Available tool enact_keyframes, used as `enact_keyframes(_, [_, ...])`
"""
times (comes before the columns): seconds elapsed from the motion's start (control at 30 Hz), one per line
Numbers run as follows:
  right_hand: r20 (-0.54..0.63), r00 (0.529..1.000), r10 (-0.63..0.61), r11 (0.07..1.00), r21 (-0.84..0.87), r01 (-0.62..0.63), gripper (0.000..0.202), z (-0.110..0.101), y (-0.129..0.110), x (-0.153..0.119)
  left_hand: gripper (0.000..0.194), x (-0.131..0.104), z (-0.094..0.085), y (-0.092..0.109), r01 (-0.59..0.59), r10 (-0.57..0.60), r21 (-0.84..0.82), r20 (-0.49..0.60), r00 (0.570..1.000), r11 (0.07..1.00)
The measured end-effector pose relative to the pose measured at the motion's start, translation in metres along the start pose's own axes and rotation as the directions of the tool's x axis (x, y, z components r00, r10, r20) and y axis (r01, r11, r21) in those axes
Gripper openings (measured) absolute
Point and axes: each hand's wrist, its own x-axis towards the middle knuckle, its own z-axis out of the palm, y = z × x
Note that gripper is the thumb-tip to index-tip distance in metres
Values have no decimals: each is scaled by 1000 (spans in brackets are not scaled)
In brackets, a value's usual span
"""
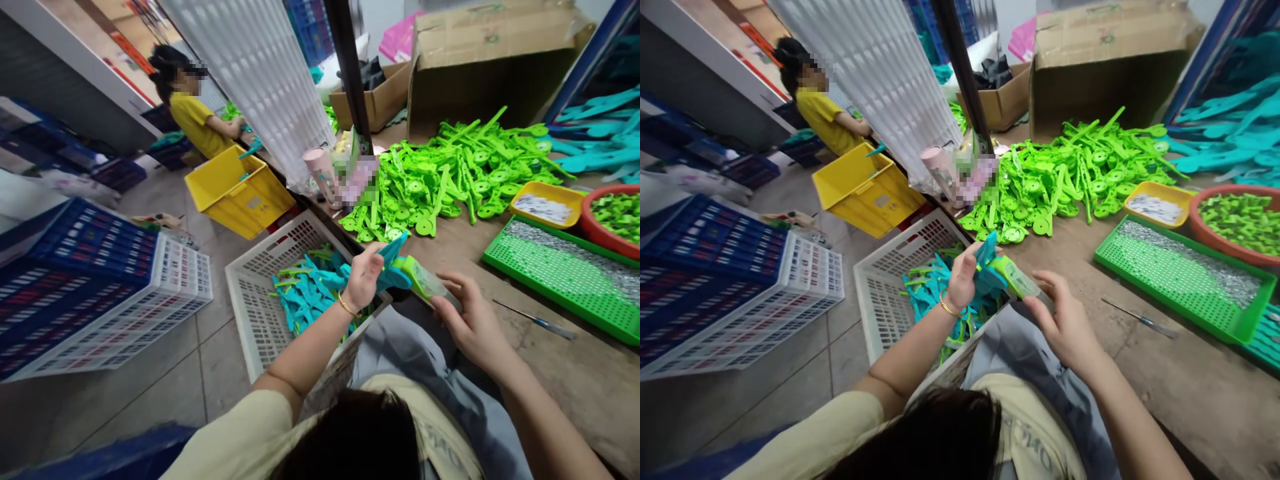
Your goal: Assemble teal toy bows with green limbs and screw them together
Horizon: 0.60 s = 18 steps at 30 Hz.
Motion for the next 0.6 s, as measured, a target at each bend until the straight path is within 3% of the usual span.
enact_keyframes(0.17, [-13,1000,-24,994,-112,22,44,-12,-2,-7,62,1,-3,10,-117,113,109,35,993,987])
enact_keyframes(0.23, [70,997,-15,981,-192,29,46,-24,-9,-4,62,4,-2,16,-169,134,228,163,978,959])
enact_keyframes(0.33, [247,966,70,975,-221,-14,47,-38,-16,3,63,13,-1,21,-256,78,390,418,905,885])
enact_keyframes(0.47, [352,900,258,949,85,-305,50,-38,-11,11,80,37,-5,28,-356,17,497,565,825,791])
enact_keyframes(0.6, [379,842,384,738,423,-526,46,-37,1,9,75,46,-17,43,-517,232,517,518,823,682])
